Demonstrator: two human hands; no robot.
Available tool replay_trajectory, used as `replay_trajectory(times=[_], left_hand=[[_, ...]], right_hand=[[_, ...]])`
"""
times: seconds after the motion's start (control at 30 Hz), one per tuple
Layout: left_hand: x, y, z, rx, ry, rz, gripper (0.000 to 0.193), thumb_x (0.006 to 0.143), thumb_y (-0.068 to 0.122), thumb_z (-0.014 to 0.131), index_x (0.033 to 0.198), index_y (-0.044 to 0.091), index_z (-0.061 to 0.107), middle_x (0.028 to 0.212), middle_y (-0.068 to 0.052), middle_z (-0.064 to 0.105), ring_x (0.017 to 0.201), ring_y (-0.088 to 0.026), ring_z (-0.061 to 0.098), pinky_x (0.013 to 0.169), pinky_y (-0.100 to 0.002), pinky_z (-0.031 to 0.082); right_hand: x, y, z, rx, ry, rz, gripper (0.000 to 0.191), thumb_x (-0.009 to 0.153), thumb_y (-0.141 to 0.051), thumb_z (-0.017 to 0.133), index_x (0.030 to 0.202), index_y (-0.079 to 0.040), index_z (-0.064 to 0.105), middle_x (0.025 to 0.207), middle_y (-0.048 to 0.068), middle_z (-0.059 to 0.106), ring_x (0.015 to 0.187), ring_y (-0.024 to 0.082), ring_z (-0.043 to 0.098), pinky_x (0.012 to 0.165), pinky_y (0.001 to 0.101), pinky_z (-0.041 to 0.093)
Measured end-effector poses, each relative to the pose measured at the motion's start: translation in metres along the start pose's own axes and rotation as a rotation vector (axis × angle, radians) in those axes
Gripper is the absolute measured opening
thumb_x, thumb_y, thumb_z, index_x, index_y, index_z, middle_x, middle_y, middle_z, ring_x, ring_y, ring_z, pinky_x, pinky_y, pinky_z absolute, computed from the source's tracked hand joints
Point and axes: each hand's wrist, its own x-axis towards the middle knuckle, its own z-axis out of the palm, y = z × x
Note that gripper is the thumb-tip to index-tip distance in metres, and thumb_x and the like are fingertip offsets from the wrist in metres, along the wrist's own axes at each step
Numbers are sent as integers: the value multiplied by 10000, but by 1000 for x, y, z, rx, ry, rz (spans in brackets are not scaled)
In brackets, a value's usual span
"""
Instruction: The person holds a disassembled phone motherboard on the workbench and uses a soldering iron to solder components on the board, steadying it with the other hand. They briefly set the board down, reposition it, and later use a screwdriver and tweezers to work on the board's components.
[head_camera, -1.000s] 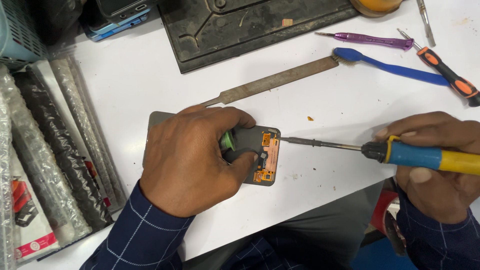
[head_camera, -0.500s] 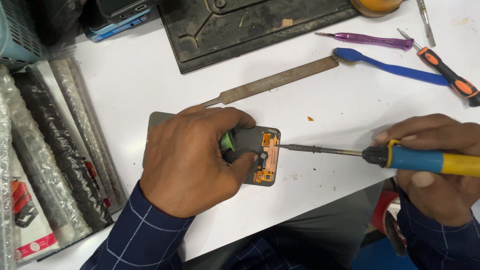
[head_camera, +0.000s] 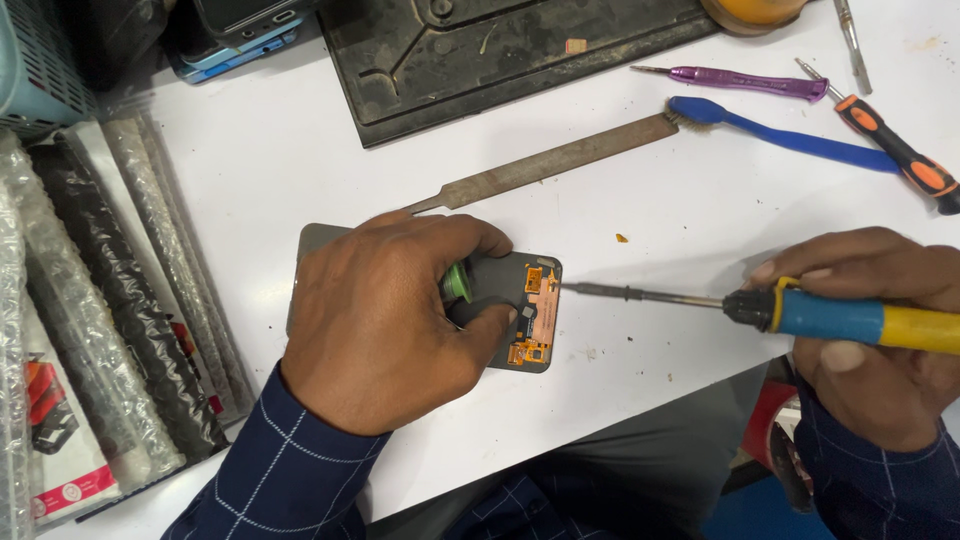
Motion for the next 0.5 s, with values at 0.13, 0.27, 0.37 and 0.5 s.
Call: replay_trajectory(times=[0.13, 0.27, 0.37, 0.5], left_hand=[[1, 1, 0, 0, 4, 5, 376, 662, 237, 842, 1020, 139, 789, 823, -48, 777, 760, -210, 720, 676, -370, 540], [1, 1, -1, 8, 24, 26, 368, 629, 213, 845, 981, 119, 790, 803, -66, 780, 731, -218, 726, 637, -368, 551], [1, 1, 0, -2, -10, -9, 380, 662, 241, 842, 1025, 143, 788, 833, -48, 781, 764, -202, 726, 664, -361, 548], [0, 1, -1, -1, -8, -9, 378, 664, 241, 842, 1026, 145, 789, 841, -48, 783, 765, -202, 727, 665, -361, 550]], right_hand=[[-2, 1, 1, 53, 19, 6, 337, 1069, -291, 665, 1224, -31, 518, 1144, 206, 655, 1027, 249, 740, 941, 364, 656], [0, 5, -3, 51, -25, -9, 345, 1046, -292, 664, 1235, -34, 534, 1141, 208, 654, 1032, 253, 741, 931, 369, 656], [-1, 6, -3, 26, -20, 3, 328, 1049, -282, 665, 1209, -19, 553, 1145, 212, 662, 1027, 262, 745, 924, 370, 662], [-5, 5, 0, 74, 27, 22, 332, 1060, -280, 674, 1220, -24, 537, 1147, 206, 659, 1005, 248, 744, 916, 357, 663]])
